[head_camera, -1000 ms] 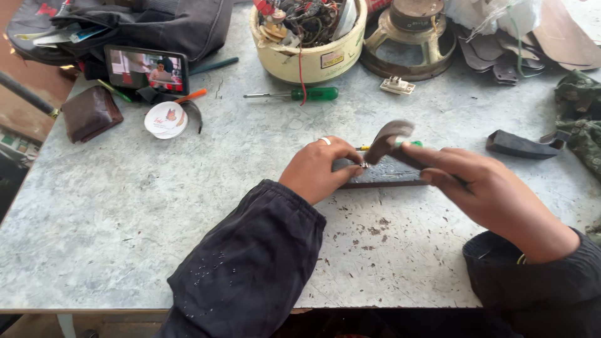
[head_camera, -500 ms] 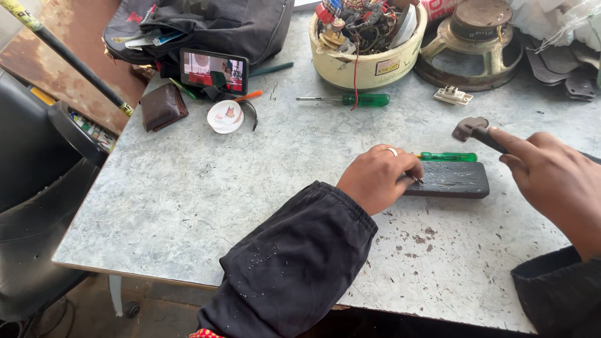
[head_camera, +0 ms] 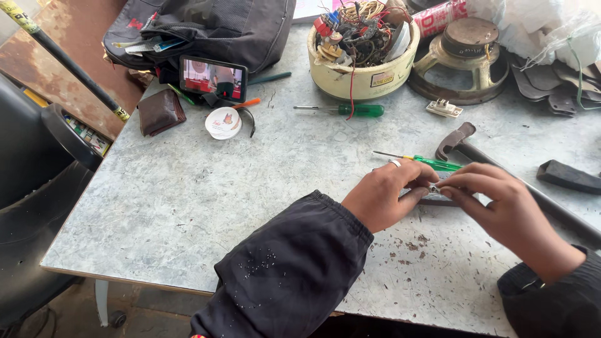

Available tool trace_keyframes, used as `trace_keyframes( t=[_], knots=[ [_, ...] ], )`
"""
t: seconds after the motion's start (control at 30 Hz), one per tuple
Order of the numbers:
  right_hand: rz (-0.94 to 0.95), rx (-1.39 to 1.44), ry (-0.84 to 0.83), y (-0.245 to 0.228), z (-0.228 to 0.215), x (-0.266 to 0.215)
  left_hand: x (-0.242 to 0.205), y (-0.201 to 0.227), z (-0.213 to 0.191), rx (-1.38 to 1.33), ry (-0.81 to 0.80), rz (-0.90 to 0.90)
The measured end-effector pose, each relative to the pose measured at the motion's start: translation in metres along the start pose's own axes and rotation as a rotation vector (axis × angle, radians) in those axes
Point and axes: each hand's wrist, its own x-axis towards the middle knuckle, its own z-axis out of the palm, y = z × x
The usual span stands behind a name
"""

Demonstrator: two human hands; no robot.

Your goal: The person uses a screwdriver and hammer to adjust a small metal component on a workbench. They repeatedly position the component, tap it with the hammer, and inspect it by hand while a phone plays video in the background.

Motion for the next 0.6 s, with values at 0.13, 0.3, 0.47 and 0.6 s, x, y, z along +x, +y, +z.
trace_keyframes(
  t=[0.13,0.3,0.47,0.6],
  knots=[
    [-0.019,0.068,-0.001,-0.008,0.001,0.001,-0.001,0.001,-0.001,0.022,0.034,0.047],
    [0.088,0.077,-0.019,-0.010,-0.002,0.000,0.000,0.006,0.000,0.023,0.019,0.073],
    [0.007,0.094,0.054,-0.014,-0.002,-0.002,-0.003,0.011,-0.001,0.167,0.020,0.023],
    [-0.125,0.010,0.097,-0.018,0.001,-0.004,-0.005,0.011,0.004,0.252,0.038,0.027]
  ],
)
